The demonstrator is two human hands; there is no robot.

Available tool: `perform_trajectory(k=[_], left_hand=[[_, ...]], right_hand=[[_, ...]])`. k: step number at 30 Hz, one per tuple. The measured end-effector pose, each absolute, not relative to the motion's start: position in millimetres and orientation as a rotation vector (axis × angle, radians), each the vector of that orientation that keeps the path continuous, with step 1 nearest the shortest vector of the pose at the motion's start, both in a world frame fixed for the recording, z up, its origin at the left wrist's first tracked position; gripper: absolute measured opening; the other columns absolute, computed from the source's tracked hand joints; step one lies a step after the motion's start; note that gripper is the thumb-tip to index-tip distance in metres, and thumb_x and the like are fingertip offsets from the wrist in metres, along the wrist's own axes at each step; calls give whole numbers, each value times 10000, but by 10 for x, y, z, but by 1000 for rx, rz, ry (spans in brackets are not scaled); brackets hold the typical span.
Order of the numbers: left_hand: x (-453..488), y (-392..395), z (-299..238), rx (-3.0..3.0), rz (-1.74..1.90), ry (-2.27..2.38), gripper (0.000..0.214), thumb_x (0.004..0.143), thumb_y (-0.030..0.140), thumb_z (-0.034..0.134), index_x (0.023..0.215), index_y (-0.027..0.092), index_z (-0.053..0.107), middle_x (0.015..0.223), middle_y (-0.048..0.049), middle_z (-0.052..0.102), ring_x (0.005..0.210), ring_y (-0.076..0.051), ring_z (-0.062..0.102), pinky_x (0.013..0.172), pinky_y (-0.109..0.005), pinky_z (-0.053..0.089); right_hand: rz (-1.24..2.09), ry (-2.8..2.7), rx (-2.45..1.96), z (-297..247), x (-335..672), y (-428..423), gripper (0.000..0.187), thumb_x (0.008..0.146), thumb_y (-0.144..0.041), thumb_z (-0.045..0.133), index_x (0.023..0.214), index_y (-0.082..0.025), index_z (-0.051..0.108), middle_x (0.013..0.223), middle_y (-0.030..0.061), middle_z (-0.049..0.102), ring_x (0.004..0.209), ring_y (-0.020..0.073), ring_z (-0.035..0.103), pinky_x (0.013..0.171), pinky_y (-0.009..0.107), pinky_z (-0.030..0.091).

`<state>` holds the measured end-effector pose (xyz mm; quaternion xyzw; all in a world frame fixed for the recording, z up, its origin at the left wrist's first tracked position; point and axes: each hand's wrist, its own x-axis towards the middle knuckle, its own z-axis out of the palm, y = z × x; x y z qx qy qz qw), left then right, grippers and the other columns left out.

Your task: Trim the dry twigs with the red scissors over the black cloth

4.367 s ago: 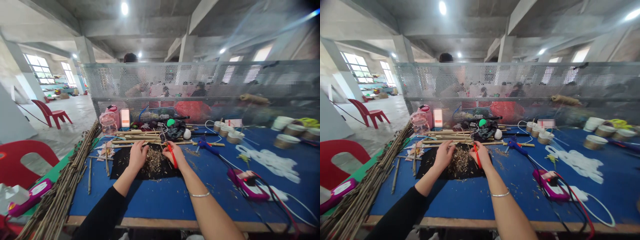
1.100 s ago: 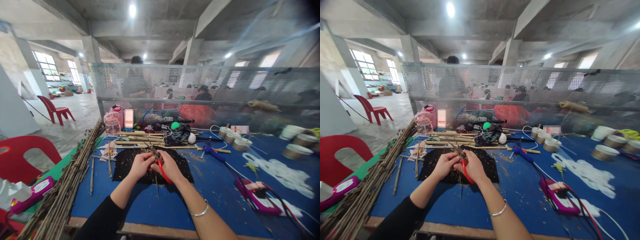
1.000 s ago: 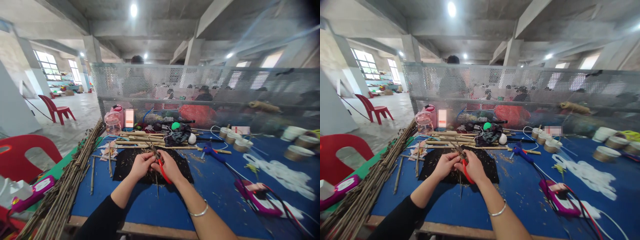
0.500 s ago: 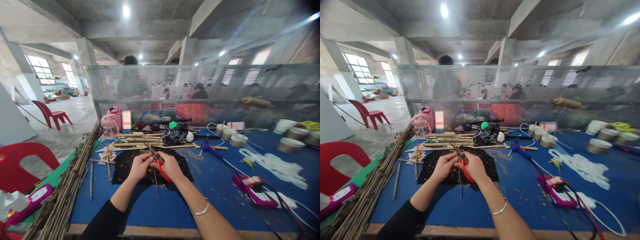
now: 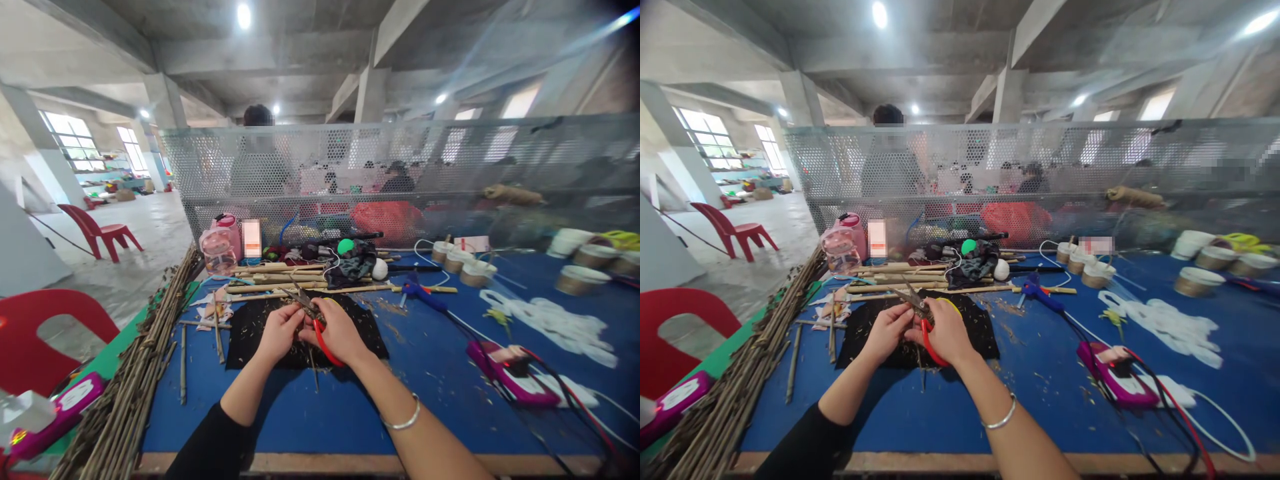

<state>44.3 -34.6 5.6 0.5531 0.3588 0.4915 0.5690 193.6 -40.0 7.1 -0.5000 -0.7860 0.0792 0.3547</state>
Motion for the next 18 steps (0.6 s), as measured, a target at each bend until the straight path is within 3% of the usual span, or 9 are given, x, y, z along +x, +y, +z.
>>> perform_trajectory(k=[7, 18], left_hand=[[460, -364, 62, 1291, 1132, 788, 315, 746, 404, 564, 817, 104, 628, 627, -14, 581, 450, -61, 419, 444, -193, 354], [469, -356, 22, 1322, 1171, 904, 421, 738, 420, 563, 1018, 113, 626, 631, -5, 577, 464, -68, 425, 435, -189, 386]], right_hand=[[332, -1959, -1334, 58, 1910, -414, 476, 686, -412, 644, 1091, -196, 518, 995, 80, 598, 890, 207, 564, 785, 327, 433], [459, -1937, -1313, 54, 1927, -421, 280, 745, -395, 588, 975, -235, 585, 807, 22, 661, 701, 162, 600, 630, 237, 422]])
